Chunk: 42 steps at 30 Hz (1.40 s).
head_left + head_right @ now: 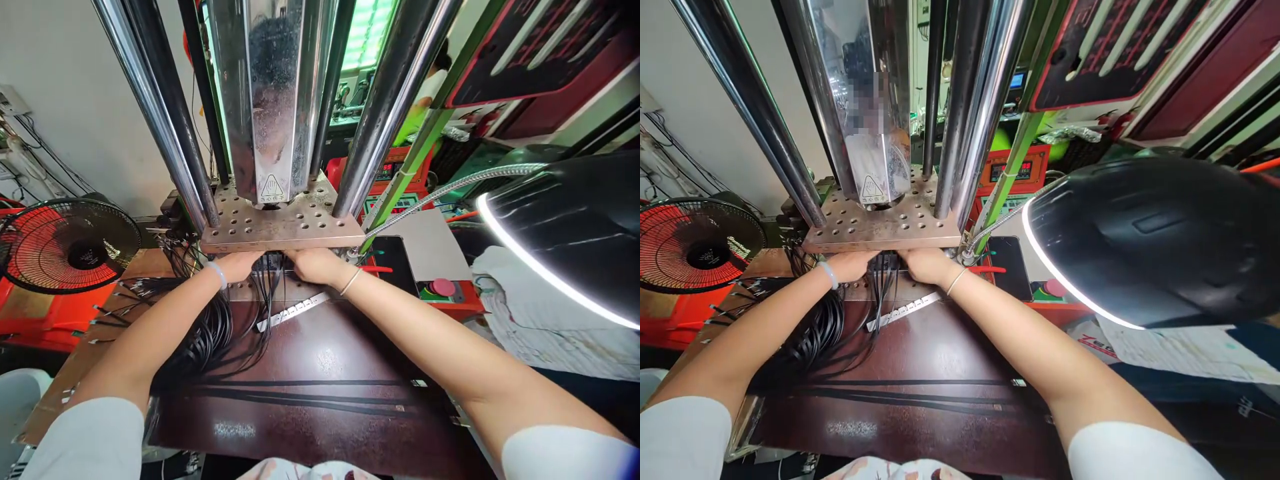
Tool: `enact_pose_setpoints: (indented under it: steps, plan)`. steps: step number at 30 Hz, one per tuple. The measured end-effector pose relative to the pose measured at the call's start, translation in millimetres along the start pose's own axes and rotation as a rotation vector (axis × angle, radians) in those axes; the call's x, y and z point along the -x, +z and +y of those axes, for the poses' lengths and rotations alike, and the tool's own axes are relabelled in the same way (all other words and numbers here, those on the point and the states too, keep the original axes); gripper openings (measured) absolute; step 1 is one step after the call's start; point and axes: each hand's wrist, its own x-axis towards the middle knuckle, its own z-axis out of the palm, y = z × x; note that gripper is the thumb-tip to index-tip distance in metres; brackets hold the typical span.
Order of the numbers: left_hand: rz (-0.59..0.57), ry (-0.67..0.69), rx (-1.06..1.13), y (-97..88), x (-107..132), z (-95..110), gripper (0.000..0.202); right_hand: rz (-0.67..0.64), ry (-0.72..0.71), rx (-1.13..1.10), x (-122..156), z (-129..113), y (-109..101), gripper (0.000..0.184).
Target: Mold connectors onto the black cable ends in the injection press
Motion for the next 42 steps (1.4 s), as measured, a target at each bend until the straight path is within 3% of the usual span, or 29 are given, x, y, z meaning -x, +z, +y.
enact_pose_setpoints:
  steps: [3, 6, 9, 14, 19, 23, 28, 32, 42]
  plan:
    - [-0.015, 0.025, -0.04, 3.7, 5, 6, 0.055, 0.033, -0.093, 0.047, 3, -16, 3, 0.049]
    - [0.081, 0.02, -0.121, 8.1, 3, 8, 0.047, 0.104, -0.06, 0.132, -1, -24, 9, 0.041]
    - [0.131, 0.045, -0.176, 10.7, -2, 5, 0.039, 0.091, -0.113, 0.161, -4, -24, 13, 0.037]
    - [0.221, 0.09, -0.235, 15.5, 0, 4, 0.039, 0.106, -0.012, 0.156, 1, -15, 15, 0.028]
    - [0.29, 0.142, -0.21, 32.0, -10, 8, 0.032, 0.093, 0.025, 0.159, 1, -12, 14, 0.027]
    - [0.29, 0.106, -0.191, 34.1, -18, 4, 0.033, 0.108, 0.043, 0.162, -5, -20, 12, 0.031]
    - [0.242, 0.073, -0.117, 20.2, 2, 5, 0.04, 0.024, -0.079, 0.159, -13, -28, 11, 0.04]
    - [0.246, -0.023, -0.144, 16.1, 13, 11, 0.041, 0.036, -0.031, 0.167, -13, -26, 11, 0.039]
    - [0.141, -0.074, -0.119, 14.9, 4, 7, 0.037, 0.026, 0.051, 0.127, -1, -19, 7, 0.036]
